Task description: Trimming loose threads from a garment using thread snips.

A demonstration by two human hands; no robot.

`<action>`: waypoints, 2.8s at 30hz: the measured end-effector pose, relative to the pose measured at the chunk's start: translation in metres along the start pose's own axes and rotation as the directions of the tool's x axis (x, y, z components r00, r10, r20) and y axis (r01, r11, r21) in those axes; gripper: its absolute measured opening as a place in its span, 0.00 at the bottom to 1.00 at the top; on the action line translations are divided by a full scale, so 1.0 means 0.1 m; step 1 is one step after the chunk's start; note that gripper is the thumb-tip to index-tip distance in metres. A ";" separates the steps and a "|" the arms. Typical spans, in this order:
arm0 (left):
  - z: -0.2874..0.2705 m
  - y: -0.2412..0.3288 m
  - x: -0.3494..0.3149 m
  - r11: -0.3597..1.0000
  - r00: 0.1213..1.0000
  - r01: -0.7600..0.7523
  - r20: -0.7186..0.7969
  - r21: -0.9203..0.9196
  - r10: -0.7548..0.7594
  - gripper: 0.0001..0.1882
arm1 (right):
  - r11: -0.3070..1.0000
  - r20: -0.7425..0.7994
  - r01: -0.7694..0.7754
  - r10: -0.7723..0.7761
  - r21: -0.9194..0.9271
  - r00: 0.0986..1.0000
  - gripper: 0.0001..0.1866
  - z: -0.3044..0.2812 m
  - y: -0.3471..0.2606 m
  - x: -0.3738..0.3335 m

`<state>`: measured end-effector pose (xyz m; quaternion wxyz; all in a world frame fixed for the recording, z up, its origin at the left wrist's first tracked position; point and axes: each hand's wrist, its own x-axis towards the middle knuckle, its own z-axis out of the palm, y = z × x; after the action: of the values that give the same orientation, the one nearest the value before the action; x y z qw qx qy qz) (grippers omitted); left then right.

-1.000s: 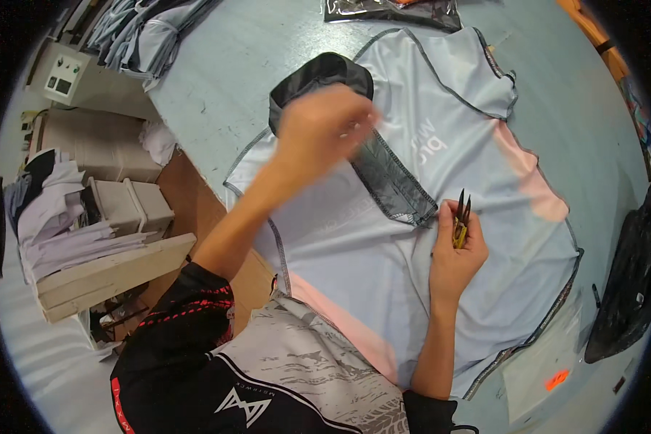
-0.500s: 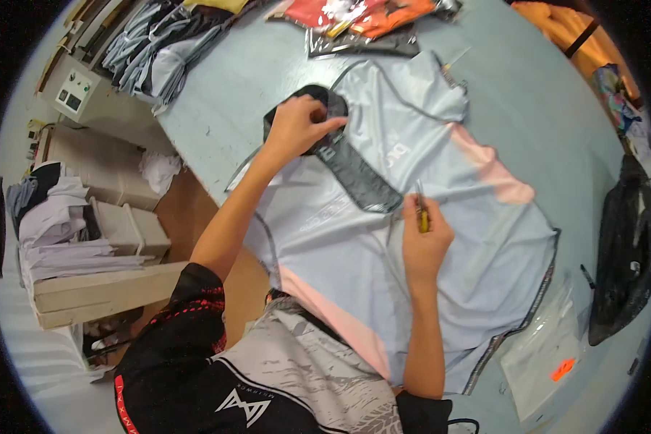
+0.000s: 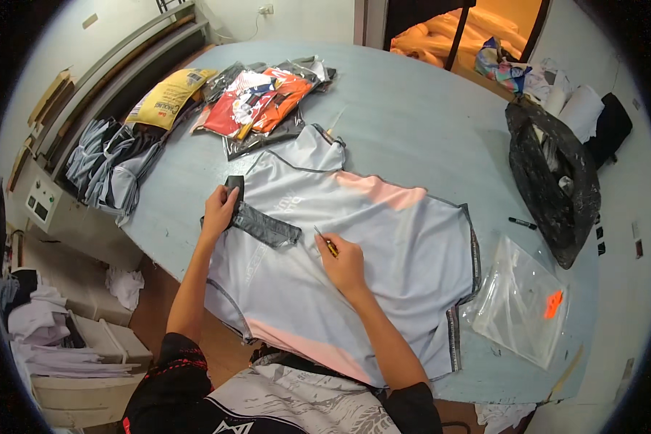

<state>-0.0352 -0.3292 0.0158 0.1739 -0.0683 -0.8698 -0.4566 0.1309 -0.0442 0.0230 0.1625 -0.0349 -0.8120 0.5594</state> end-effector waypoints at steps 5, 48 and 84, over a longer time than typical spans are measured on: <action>-0.06 0.26 -0.10 0.982 0.989 -0.119 0.103 0.149 0.104 0.15 | 0.991 -0.018 -0.082 0.085 0.106 0.996 0.12 -0.06 -0.10 -0.09; 0.98 0.63 0.14 0.690 0.874 0.375 0.484 -0.618 -0.041 0.13 | 0.958 0.087 -0.256 0.246 0.129 0.965 0.12 -0.49 -0.17 -0.11; 0.96 0.80 -0.10 0.728 0.643 0.261 0.677 -0.634 0.359 0.22 | 0.935 -0.140 -0.144 0.198 0.324 0.970 0.08 0.37 0.22 0.90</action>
<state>-0.0264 -0.2042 0.0240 -0.2341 -0.3386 -0.6241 -0.6641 0.0320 -0.0474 0.0113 0.1856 -0.1272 -0.6904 0.6875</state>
